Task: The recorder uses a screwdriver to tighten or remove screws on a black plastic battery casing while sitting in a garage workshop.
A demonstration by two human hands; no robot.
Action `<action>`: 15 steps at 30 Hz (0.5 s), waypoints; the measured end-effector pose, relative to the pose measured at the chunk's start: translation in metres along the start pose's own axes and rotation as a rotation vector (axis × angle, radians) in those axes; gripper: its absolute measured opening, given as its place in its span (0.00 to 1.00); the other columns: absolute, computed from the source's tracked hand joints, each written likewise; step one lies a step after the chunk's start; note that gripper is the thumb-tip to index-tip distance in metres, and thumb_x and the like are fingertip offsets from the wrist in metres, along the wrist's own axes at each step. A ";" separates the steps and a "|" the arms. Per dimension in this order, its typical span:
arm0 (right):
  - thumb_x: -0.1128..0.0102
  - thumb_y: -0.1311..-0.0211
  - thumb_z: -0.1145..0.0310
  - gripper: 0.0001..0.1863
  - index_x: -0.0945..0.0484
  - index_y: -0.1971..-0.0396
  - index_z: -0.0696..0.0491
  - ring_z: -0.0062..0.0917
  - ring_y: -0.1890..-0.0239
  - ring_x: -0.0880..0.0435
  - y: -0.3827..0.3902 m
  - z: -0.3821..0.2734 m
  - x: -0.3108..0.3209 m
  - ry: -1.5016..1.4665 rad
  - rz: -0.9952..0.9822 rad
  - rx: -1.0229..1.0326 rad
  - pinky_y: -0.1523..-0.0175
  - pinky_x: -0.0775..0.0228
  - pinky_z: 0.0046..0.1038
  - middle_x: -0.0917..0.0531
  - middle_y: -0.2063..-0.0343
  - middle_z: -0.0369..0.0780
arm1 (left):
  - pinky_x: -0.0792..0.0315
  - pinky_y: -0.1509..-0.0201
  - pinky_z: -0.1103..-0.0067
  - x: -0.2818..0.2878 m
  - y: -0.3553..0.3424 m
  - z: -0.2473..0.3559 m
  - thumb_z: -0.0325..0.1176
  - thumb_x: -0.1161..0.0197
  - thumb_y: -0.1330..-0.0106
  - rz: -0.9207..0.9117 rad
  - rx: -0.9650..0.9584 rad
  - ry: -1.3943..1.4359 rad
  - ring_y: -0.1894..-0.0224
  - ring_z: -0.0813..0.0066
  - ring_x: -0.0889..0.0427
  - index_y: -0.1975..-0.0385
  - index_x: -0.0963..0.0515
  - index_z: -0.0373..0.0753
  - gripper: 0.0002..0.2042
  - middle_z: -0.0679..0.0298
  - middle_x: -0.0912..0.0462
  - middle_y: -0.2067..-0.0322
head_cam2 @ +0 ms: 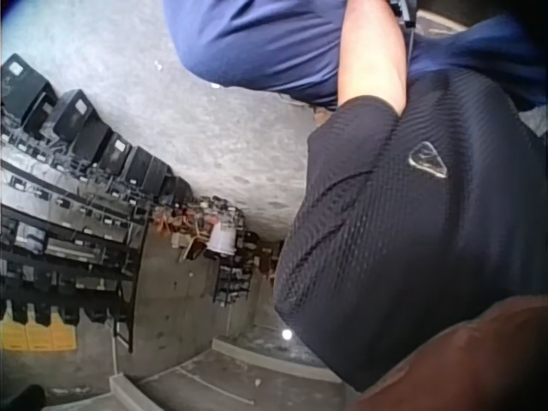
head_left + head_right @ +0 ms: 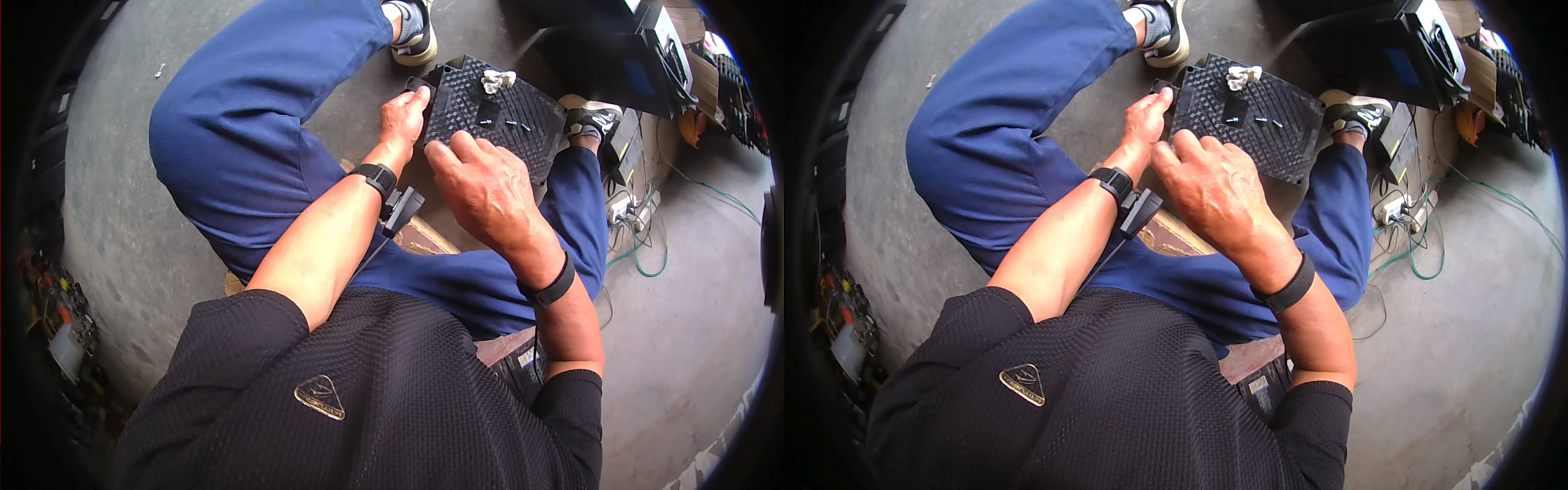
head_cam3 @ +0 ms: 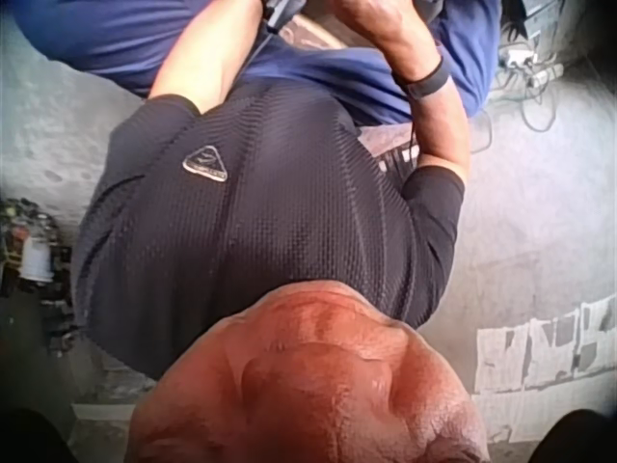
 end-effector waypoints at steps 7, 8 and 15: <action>0.30 0.44 0.65 0.14 0.22 0.59 0.50 0.34 0.63 0.19 -0.001 0.002 0.001 -0.039 0.136 0.055 0.59 0.25 0.35 0.23 0.66 0.39 | 0.29 0.61 0.74 0.001 -0.001 0.000 0.45 0.35 0.29 0.001 0.033 0.031 0.68 0.78 0.26 0.67 0.15 0.32 0.19 0.67 0.17 0.73; 0.30 0.44 0.65 0.15 0.22 0.58 0.50 0.34 0.63 0.19 -0.001 0.000 -0.001 -0.012 0.100 0.094 0.59 0.25 0.36 0.23 0.66 0.39 | 0.29 0.61 0.74 0.002 -0.004 -0.005 0.45 0.35 0.29 0.002 0.034 0.031 0.68 0.78 0.26 0.67 0.15 0.32 0.19 0.67 0.17 0.73; 0.33 0.45 0.66 0.10 0.23 0.66 0.51 0.32 0.65 0.20 -0.002 0.006 0.003 -0.024 0.164 0.073 0.61 0.25 0.35 0.24 0.68 0.39 | 0.30 0.63 0.73 -0.001 -0.003 -0.005 0.45 0.35 0.29 -0.009 0.058 0.074 0.69 0.79 0.29 0.70 0.17 0.32 0.19 0.68 0.20 0.74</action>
Point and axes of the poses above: each hand's wrist, its own y-axis away from the middle knuckle, its own x-axis out of the back of the hand, z = x × y, the point moved 5 cm from there along -y, towards the middle knuckle
